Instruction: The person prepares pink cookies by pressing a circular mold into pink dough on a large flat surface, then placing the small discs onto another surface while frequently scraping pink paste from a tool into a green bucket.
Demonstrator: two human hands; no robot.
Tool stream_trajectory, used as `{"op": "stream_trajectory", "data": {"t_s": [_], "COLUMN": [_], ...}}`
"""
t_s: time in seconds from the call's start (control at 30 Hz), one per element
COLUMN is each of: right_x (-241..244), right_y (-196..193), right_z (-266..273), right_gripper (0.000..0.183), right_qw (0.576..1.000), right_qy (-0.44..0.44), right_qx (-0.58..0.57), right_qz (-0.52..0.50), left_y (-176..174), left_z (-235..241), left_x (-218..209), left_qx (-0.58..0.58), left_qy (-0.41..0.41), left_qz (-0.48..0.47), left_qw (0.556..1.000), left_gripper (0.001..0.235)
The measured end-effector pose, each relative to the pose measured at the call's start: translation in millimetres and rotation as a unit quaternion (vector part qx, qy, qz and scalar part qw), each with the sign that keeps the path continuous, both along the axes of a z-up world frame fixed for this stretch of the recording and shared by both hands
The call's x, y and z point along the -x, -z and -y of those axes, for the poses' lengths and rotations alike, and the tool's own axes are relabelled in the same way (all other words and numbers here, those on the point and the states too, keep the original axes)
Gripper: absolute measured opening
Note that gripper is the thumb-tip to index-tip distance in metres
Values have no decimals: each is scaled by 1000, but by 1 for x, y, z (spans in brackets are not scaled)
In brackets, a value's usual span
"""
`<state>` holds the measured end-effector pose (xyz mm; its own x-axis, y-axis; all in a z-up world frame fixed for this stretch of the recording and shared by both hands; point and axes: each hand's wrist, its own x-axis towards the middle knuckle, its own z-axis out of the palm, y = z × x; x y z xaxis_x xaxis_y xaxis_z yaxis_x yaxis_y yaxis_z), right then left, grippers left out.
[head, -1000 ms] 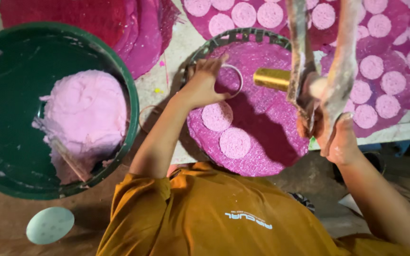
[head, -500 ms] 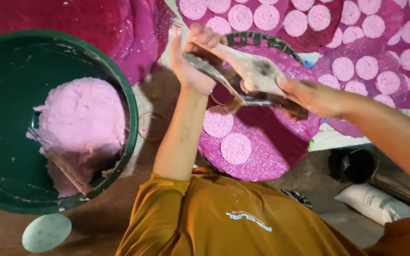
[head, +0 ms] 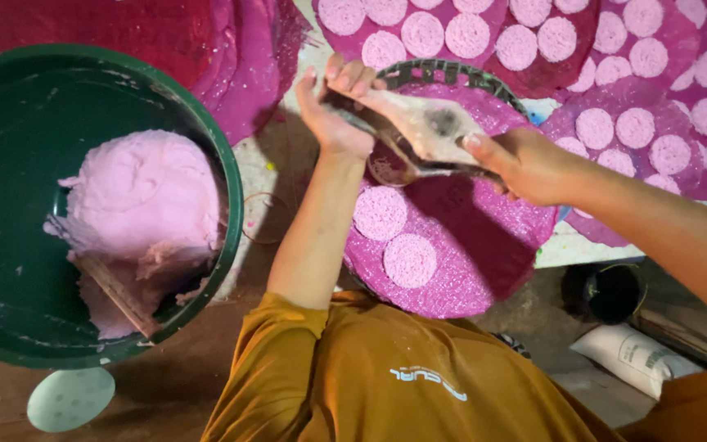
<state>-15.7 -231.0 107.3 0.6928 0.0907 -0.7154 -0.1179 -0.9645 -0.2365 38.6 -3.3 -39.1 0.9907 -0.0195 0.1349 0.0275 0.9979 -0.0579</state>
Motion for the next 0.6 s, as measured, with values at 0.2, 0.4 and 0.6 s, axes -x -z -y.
{"op": "stream_trajectory", "data": {"t_s": [0.2, 0.4, 0.6], "right_x": [0, 3, 9], "right_y": [0, 32, 36], "right_z": [-5, -14, -8], "right_gripper": [57, 65, 75], "right_qw": [988, 966, 979], "right_qy": [11, -32, 30], "right_qx": [-63, -168, -183], "right_qz": [143, 195, 90], "left_y": [-6, -16, -15], "left_z": [-1, -32, -19], "left_x": [-28, -32, -13], "left_qx": [-29, -66, -71], "left_qy": [-6, -8, -19], "left_qz": [35, 56, -80], "left_qw": [999, 996, 994], "left_gripper": [27, 32, 28]}}
